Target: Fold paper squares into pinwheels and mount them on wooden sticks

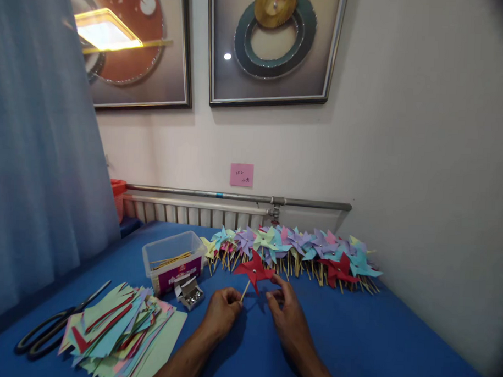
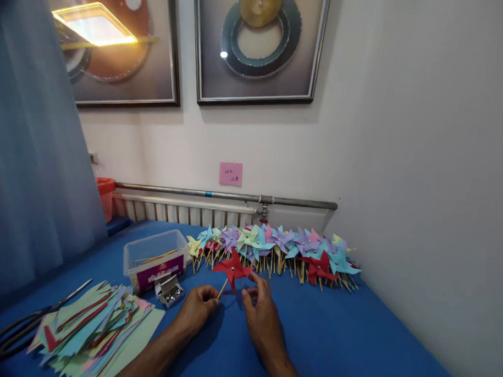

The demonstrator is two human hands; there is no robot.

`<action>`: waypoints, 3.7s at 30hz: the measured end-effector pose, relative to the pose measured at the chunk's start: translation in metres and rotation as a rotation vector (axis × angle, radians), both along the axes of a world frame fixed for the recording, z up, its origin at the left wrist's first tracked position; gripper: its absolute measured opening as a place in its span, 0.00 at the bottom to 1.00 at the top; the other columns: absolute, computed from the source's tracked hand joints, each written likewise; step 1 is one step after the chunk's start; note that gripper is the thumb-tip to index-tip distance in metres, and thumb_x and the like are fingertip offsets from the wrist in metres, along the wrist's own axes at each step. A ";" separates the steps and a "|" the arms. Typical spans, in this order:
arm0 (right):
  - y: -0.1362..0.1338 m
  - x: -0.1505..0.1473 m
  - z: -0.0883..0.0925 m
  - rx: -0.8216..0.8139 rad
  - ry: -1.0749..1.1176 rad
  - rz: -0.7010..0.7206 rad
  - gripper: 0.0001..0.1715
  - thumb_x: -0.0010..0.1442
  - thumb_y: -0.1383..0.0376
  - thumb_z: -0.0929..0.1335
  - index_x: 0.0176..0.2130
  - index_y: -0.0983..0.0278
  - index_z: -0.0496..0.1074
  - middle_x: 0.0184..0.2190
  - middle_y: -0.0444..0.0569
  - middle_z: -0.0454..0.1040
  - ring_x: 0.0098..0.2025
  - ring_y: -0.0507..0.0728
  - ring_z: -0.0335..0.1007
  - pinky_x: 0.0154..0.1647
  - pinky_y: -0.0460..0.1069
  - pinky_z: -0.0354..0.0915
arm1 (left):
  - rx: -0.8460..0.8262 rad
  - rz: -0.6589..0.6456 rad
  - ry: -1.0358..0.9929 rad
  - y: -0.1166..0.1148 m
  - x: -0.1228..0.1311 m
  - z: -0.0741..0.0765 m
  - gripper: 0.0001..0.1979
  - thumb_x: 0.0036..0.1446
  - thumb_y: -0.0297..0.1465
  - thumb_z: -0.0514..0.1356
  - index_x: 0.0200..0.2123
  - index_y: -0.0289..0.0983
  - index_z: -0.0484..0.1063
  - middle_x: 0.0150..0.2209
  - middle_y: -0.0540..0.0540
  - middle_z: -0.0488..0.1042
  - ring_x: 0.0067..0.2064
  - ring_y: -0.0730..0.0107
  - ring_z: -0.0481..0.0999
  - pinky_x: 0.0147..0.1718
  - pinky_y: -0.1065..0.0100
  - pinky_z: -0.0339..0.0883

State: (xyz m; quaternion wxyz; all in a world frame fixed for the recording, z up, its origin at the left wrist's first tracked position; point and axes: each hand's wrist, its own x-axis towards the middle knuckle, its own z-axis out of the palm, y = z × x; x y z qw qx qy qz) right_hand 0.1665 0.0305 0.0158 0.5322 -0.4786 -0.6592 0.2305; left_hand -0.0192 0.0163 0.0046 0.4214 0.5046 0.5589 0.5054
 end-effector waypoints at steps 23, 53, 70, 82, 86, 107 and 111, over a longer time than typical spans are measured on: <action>-0.018 -0.014 -0.001 -0.214 -0.085 0.220 0.18 0.64 0.51 0.62 0.35 0.60 0.72 0.25 0.44 0.72 0.29 0.56 0.69 0.32 0.49 0.63 | 0.019 0.048 -0.053 0.000 -0.001 0.004 0.04 0.45 0.29 0.62 0.23 0.36 0.69 0.18 0.54 0.66 0.21 0.75 0.62 0.23 0.72 0.51; -0.021 -0.029 -0.014 -0.313 0.019 0.387 0.19 0.65 0.51 0.63 0.30 0.61 0.68 0.23 0.42 0.70 0.26 0.53 0.64 0.29 0.47 0.60 | -0.077 -0.059 -0.223 -0.003 0.012 -0.001 0.18 0.39 0.44 0.66 0.22 0.40 0.62 0.15 0.54 0.66 0.15 0.75 0.64 0.16 0.72 0.53; -0.022 -0.028 -0.013 -0.327 0.000 0.378 0.23 0.62 0.45 0.63 0.30 0.60 0.67 0.22 0.41 0.66 0.26 0.53 0.61 0.28 0.47 0.57 | -0.005 -0.010 0.001 -0.004 0.010 -0.002 0.14 0.50 0.38 0.64 0.23 0.39 0.62 0.17 0.56 0.63 0.19 0.75 0.63 0.20 0.72 0.51; -0.024 -0.028 -0.006 -0.341 -0.005 0.343 0.21 0.62 0.47 0.63 0.30 0.60 0.67 0.23 0.42 0.68 0.26 0.54 0.63 0.29 0.48 0.58 | -0.004 0.038 -0.075 -0.003 0.007 0.003 0.09 0.46 0.29 0.64 0.23 0.38 0.65 0.16 0.57 0.64 0.19 0.76 0.62 0.21 0.73 0.51; -0.021 -0.026 -0.007 -0.344 0.026 0.325 0.19 0.62 0.49 0.63 0.31 0.60 0.67 0.24 0.42 0.69 0.27 0.54 0.65 0.30 0.48 0.60 | -0.007 0.084 -0.103 -0.001 0.004 0.004 0.09 0.45 0.29 0.65 0.23 0.38 0.65 0.15 0.57 0.64 0.18 0.76 0.61 0.20 0.72 0.50; -0.020 -0.026 -0.007 -0.332 0.015 0.330 0.16 0.62 0.52 0.63 0.30 0.60 0.67 0.23 0.41 0.68 0.25 0.53 0.64 0.30 0.48 0.59 | 0.010 0.101 -0.128 0.002 0.001 0.003 0.10 0.44 0.30 0.67 0.23 0.37 0.67 0.15 0.57 0.65 0.18 0.76 0.62 0.21 0.73 0.52; -0.019 -0.025 -0.011 -0.325 0.018 0.346 0.17 0.63 0.52 0.63 0.30 0.60 0.66 0.23 0.41 0.68 0.26 0.53 0.64 0.30 0.48 0.60 | 0.018 0.122 -0.108 0.001 0.001 0.003 0.10 0.44 0.30 0.67 0.23 0.37 0.66 0.15 0.57 0.64 0.18 0.77 0.61 0.20 0.73 0.50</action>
